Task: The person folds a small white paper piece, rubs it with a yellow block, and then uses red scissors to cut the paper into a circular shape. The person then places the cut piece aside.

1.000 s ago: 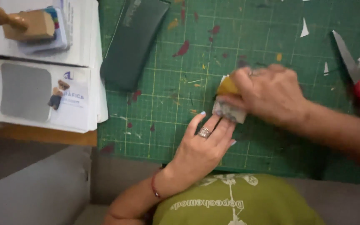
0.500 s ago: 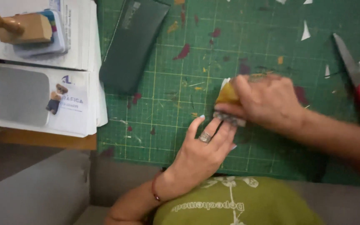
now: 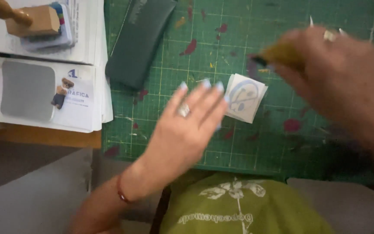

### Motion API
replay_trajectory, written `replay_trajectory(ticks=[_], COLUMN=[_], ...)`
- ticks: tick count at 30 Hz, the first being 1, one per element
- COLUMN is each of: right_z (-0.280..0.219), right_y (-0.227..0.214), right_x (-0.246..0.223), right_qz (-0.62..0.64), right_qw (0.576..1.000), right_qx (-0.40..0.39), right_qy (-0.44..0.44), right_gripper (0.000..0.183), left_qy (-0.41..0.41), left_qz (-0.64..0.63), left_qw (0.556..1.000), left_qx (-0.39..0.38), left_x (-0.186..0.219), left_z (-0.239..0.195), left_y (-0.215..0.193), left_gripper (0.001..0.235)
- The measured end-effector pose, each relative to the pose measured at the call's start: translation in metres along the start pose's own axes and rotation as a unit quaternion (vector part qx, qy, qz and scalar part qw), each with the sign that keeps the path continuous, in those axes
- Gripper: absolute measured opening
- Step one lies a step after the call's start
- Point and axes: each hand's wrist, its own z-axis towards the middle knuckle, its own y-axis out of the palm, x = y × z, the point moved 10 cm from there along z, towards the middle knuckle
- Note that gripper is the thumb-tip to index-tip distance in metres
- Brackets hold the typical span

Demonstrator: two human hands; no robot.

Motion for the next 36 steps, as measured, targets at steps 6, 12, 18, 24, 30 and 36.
replay_trajectory(ticks=[6, 12, 18, 24, 30, 36], right_z=[-0.021, -0.019, -0.033, -0.057, -0.016, -0.045], right_y=[-0.017, -0.017, 0.009, -0.022, -0.016, -0.013], right_x=[-0.063, -0.097, -0.121, -0.143, -0.105, -0.141], right_qz=[0.049, -0.019, 0.086, 0.225, -0.015, 0.058], right_qw=[0.993, 0.984, 0.989, 0.947, 0.991, 0.986], right_qx=[0.03, 0.103, -0.035, -0.035, 0.023, 0.011], right_qy=[-0.108, -0.142, -0.113, -0.228, -0.128, -0.153], right_gripper=[0.009, 0.017, 0.022, 0.017, 0.025, 0.033], left_qy=[-0.028, 0.039, 0.037, 0.027, 0.007, -0.005], left_qz=[0.16, 0.092, 0.083, 0.126, 0.152, 0.172], left_qw=[0.986, 0.987, 0.988, 0.981, 0.975, 0.977], left_qx=[-0.041, -0.123, -0.125, -0.147, -0.165, -0.125], left_x=[-0.072, -0.08, -0.079, -0.081, -0.086, -0.092], left_z=[0.078, 0.099, 0.104, 0.113, 0.118, 0.12], left_y=[0.065, 0.117, 0.111, 0.116, 0.119, 0.124], left_gripper=[0.066, 0.095, 0.102, 0.109, 0.108, 0.13])
